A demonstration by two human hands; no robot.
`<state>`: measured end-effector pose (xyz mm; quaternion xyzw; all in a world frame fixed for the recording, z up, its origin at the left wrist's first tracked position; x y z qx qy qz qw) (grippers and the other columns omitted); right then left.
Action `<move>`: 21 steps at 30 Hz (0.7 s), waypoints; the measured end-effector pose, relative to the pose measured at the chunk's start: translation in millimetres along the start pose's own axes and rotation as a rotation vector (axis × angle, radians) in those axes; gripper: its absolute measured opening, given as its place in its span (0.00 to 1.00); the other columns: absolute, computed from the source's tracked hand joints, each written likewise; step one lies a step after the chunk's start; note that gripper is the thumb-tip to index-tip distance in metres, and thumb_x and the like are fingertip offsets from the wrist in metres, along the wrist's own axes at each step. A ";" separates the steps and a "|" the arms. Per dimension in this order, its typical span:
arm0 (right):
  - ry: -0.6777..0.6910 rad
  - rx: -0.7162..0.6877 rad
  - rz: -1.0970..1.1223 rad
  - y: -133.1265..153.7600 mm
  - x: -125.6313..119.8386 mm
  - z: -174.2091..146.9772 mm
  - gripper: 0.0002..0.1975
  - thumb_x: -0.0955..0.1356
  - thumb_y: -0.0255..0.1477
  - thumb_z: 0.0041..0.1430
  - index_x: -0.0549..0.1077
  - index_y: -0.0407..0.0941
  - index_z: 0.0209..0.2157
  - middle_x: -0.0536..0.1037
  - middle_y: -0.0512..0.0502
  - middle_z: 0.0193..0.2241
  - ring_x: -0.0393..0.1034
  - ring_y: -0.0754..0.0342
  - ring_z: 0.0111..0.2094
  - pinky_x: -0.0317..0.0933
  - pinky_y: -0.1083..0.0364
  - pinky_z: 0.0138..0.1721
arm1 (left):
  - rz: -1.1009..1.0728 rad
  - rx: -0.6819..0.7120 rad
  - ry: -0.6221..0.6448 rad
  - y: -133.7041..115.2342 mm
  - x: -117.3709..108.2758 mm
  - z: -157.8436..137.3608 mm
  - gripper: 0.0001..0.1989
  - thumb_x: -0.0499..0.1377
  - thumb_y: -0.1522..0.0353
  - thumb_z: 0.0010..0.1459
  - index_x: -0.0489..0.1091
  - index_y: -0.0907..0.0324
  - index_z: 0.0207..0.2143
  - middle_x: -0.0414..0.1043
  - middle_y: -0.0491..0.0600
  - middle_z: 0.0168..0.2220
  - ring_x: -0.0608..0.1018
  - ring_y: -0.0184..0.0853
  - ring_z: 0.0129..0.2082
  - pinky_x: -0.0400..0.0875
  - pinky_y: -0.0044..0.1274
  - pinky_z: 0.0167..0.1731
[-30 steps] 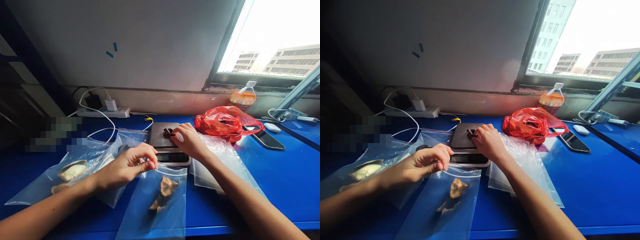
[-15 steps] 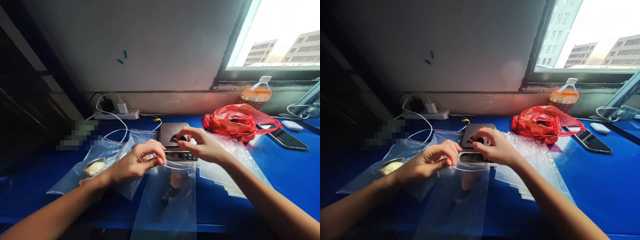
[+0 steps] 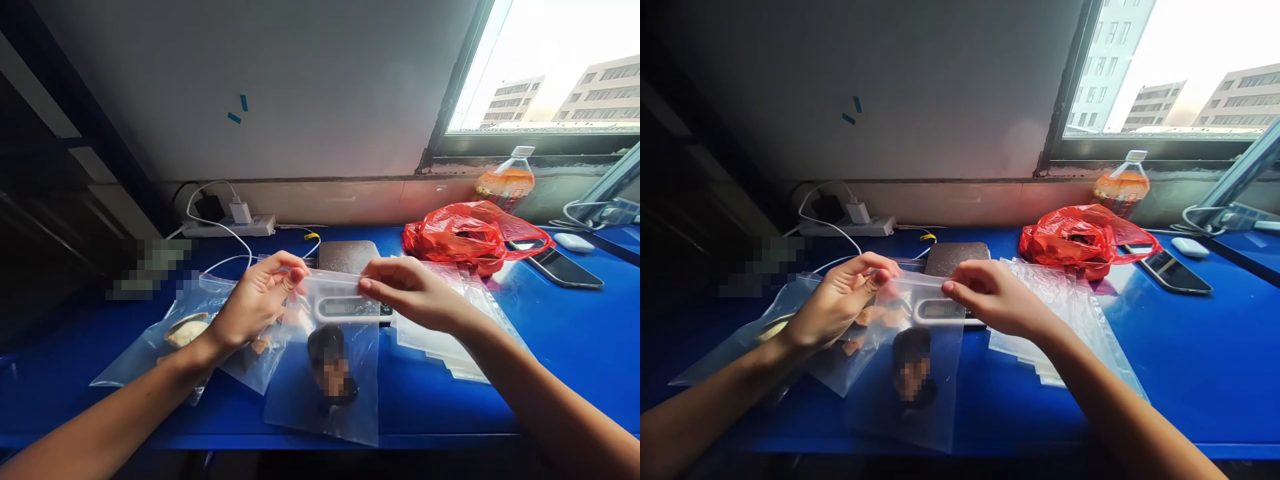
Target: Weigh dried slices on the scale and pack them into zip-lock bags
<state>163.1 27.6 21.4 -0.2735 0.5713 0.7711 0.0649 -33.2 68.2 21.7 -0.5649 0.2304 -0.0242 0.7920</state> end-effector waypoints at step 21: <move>-0.097 -0.280 -0.429 23.0 47.9 -5.5 0.11 0.63 0.20 0.56 0.67 0.45 0.41 0.76 0.45 0.37 0.69 0.50 0.40 0.63 0.49 0.42 | 0.336 0.250 0.147 -13.2 30.9 -27.8 0.03 0.57 0.70 0.62 0.67 0.57 0.40 0.74 0.42 0.28 0.76 0.28 0.27 0.68 0.19 0.26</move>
Point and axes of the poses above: each hand's wrist, its own z-axis towards the middle knuckle, its own x-axis out of the palm, y = z × x, the point moved 6 cm from there along z, towards the middle knuckle
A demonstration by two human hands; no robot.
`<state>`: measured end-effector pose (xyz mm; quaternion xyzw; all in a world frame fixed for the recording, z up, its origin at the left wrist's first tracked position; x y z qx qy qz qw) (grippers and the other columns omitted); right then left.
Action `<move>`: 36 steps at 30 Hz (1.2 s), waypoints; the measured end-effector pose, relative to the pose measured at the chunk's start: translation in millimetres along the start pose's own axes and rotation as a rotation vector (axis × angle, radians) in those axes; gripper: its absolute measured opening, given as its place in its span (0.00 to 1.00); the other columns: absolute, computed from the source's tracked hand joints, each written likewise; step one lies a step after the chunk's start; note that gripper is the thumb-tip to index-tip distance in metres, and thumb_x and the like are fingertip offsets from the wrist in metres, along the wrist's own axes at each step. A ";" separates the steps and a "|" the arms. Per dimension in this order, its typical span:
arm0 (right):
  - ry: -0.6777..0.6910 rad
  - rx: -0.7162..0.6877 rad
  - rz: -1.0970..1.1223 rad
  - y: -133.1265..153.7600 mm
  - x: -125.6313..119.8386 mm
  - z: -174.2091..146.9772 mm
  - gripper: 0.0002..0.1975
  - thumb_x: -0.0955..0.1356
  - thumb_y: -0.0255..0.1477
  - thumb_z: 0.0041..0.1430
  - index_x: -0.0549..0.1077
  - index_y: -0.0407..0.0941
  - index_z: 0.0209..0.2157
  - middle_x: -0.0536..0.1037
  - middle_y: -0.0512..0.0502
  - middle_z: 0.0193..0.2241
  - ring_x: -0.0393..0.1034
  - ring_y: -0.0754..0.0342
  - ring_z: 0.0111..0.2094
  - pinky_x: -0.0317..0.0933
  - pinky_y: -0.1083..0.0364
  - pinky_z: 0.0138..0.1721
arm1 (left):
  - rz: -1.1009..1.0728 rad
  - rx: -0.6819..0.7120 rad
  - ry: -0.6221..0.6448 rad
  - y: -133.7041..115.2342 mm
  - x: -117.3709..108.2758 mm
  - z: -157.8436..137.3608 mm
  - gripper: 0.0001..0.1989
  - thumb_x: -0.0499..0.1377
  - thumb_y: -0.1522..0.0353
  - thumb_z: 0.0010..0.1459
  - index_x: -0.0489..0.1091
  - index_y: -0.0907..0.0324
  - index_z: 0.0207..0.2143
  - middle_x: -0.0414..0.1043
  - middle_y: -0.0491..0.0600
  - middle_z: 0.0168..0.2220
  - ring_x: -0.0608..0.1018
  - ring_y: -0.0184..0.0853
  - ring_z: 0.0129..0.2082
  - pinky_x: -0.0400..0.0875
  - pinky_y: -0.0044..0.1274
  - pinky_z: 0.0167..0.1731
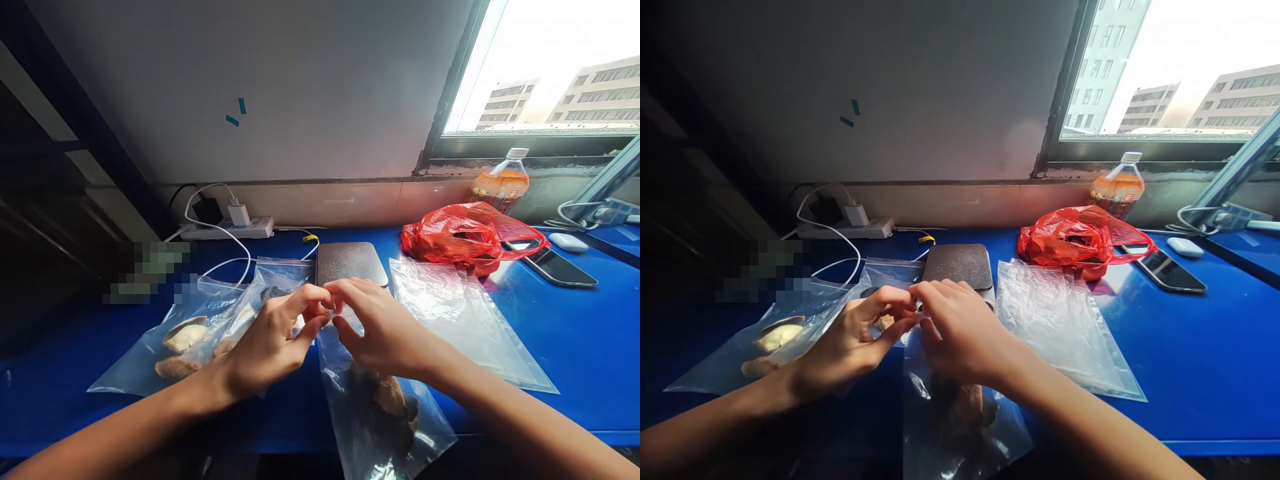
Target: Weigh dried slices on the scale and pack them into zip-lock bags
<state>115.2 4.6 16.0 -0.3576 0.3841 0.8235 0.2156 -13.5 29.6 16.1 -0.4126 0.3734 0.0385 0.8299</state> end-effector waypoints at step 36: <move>-0.132 0.090 0.085 4.1 9.3 -0.3 0.15 0.63 0.18 0.50 0.63 0.44 0.41 0.76 0.48 0.32 0.67 0.52 0.31 0.56 0.52 0.34 | 0.319 -0.050 0.202 0.9 -3.5 1.2 0.13 0.48 0.69 0.66 0.67 0.58 0.30 0.74 0.45 0.29 0.75 0.31 0.27 0.65 0.23 0.28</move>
Point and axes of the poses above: each hand's wrist, its own z-axis towards the middle knuckle, its own x-axis out of the palm, y = z × x, the point moved 6 cm from there along z, towards the middle knuckle
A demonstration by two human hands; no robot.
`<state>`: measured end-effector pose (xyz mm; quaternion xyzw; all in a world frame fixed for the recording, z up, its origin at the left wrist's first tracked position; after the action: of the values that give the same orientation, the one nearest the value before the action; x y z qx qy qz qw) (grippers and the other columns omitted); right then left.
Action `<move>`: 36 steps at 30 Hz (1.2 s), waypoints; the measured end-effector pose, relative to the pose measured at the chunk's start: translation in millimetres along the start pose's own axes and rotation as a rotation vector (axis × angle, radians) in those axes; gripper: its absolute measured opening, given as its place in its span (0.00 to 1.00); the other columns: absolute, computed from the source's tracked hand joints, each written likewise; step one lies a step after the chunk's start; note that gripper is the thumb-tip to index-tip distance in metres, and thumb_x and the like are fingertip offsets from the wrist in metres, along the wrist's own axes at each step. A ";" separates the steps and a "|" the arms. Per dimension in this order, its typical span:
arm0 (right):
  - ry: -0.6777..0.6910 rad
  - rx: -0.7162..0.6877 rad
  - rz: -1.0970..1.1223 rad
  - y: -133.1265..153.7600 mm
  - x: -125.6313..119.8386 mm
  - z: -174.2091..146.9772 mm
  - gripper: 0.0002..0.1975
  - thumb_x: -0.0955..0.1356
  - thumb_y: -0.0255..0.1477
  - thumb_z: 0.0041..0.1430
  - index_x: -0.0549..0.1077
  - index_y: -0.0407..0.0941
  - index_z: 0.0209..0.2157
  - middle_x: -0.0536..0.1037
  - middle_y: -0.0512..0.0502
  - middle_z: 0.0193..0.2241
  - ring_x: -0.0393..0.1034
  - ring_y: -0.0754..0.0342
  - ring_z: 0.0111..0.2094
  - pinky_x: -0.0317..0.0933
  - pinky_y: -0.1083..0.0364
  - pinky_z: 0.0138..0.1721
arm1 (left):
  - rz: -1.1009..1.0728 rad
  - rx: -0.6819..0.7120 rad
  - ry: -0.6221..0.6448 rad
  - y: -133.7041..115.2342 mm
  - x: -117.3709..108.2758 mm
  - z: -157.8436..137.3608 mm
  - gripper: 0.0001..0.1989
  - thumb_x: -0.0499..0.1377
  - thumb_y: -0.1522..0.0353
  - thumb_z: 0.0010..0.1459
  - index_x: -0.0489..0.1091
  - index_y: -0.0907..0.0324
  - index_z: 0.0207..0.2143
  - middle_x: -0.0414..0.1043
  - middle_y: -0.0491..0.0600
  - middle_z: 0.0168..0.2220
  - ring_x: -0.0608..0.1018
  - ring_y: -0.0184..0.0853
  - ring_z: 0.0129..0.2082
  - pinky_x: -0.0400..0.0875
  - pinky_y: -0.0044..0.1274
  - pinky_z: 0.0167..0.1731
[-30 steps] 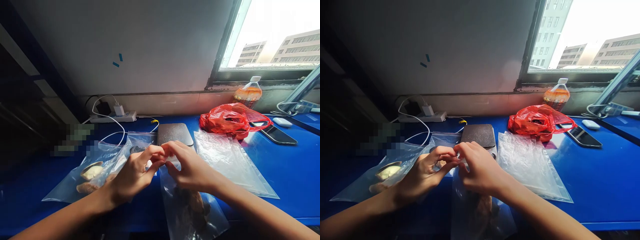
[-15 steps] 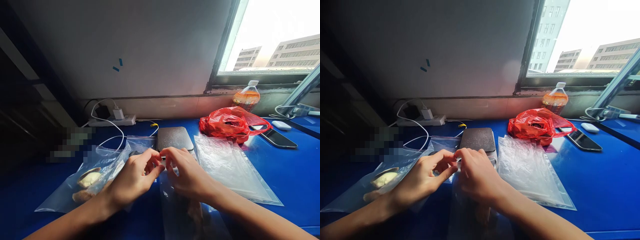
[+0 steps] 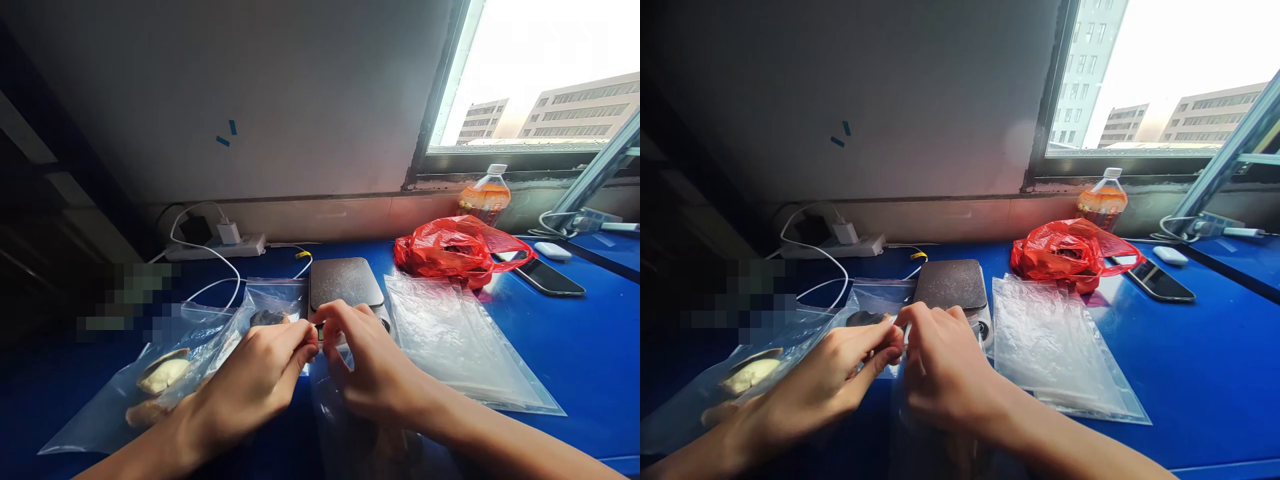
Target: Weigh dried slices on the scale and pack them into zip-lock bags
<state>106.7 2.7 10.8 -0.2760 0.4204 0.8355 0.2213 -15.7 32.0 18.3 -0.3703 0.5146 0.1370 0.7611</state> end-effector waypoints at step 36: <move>-0.596 0.174 0.024 -74.5 -122.3 7.2 0.07 0.67 0.28 0.57 0.70 0.47 0.39 0.74 0.48 0.29 0.70 0.54 0.28 0.64 0.54 0.28 | 0.004 -0.388 -0.495 112.3 -98.5 -6.6 0.12 0.58 0.58 0.57 0.73 0.56 0.37 0.79 0.46 0.32 0.81 0.37 0.33 0.74 0.26 0.37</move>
<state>241.2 32.6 50.3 0.0061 0.4101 0.8432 0.3477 -129.0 121.6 56.7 -0.4629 0.2787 0.3201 0.7782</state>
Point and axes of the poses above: each hand's wrist, its own z-axis towards the middle knuckle, its own x-axis out of the palm, y = z × x, the point moved 6 cm from there along z, towards the middle knuckle
